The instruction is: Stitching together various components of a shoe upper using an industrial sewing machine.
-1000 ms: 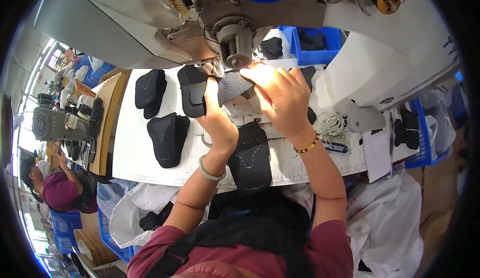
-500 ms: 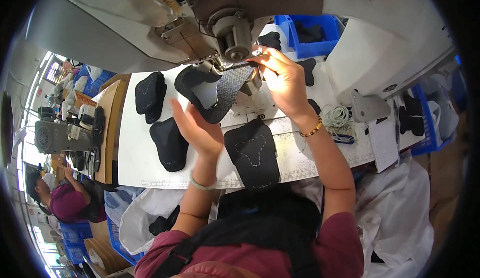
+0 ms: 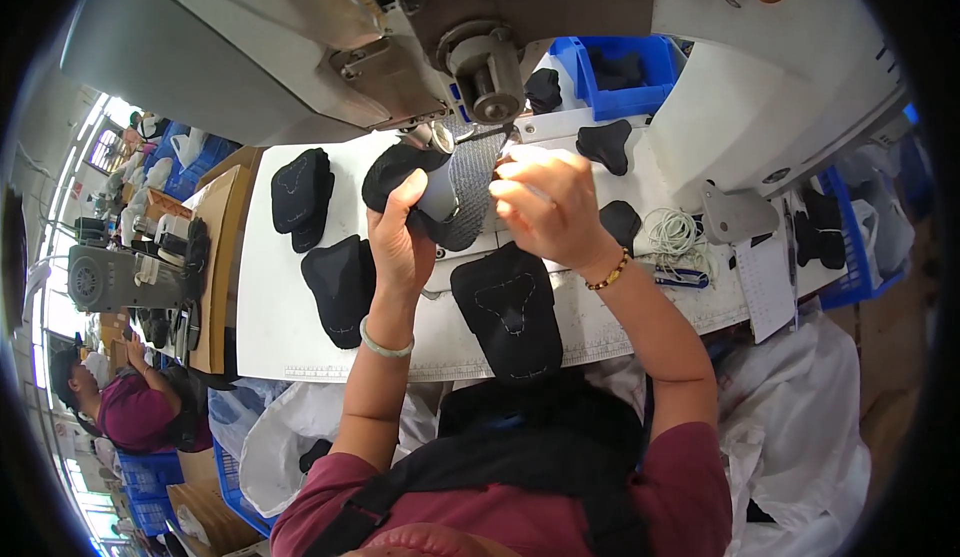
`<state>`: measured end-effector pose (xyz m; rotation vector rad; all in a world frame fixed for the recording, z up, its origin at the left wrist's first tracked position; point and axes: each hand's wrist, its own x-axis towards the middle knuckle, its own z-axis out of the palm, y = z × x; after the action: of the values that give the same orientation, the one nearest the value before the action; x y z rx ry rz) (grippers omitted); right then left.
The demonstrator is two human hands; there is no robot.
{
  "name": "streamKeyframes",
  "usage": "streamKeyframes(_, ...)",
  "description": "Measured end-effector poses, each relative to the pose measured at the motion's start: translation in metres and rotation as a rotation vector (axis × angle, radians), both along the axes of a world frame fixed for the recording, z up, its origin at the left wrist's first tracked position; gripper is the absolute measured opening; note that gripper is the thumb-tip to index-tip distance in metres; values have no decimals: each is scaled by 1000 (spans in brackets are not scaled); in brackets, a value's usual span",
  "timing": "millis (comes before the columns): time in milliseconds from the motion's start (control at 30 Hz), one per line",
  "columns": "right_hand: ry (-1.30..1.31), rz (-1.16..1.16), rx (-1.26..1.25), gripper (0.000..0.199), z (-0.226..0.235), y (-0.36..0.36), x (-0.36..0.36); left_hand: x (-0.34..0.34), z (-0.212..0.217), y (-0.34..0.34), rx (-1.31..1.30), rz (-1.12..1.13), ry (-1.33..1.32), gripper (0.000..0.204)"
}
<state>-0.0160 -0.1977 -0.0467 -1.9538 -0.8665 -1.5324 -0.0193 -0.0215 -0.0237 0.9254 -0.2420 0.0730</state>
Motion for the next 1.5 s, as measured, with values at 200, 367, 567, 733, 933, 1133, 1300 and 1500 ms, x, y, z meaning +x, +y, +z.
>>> streamKeyframes(200,21,158,-42,42,4,4,0,-9,-5,-7,21,102,-183,11)
streamKeyframes(367,116,166,-106,32,16,-11,2,-27,8,-8,212,240,-53,12)
streamKeyframes(567,115,207,-130,31,22,-18,4,-42,-11,41,1085,892,-1016,25)
streamKeyframes(733,92,189,-140,30,26,-18,3,-14,18,29,1269,586,-1051,65)
streamKeyframes(933,109,208,-144,31,27,-18,7,0,7,33,1234,514,-988,88)
streamKeyframes(1133,126,209,-142,32,27,-19,4,-3,24,17,1382,802,-1287,32)
streamKeyframes(1300,174,219,-174,32,25,-22,2,-12,32,13,1418,640,-1335,27)
streamKeyframes(1500,195,218,-173,29,30,-23,0,-10,38,15,1410,604,-1348,25)
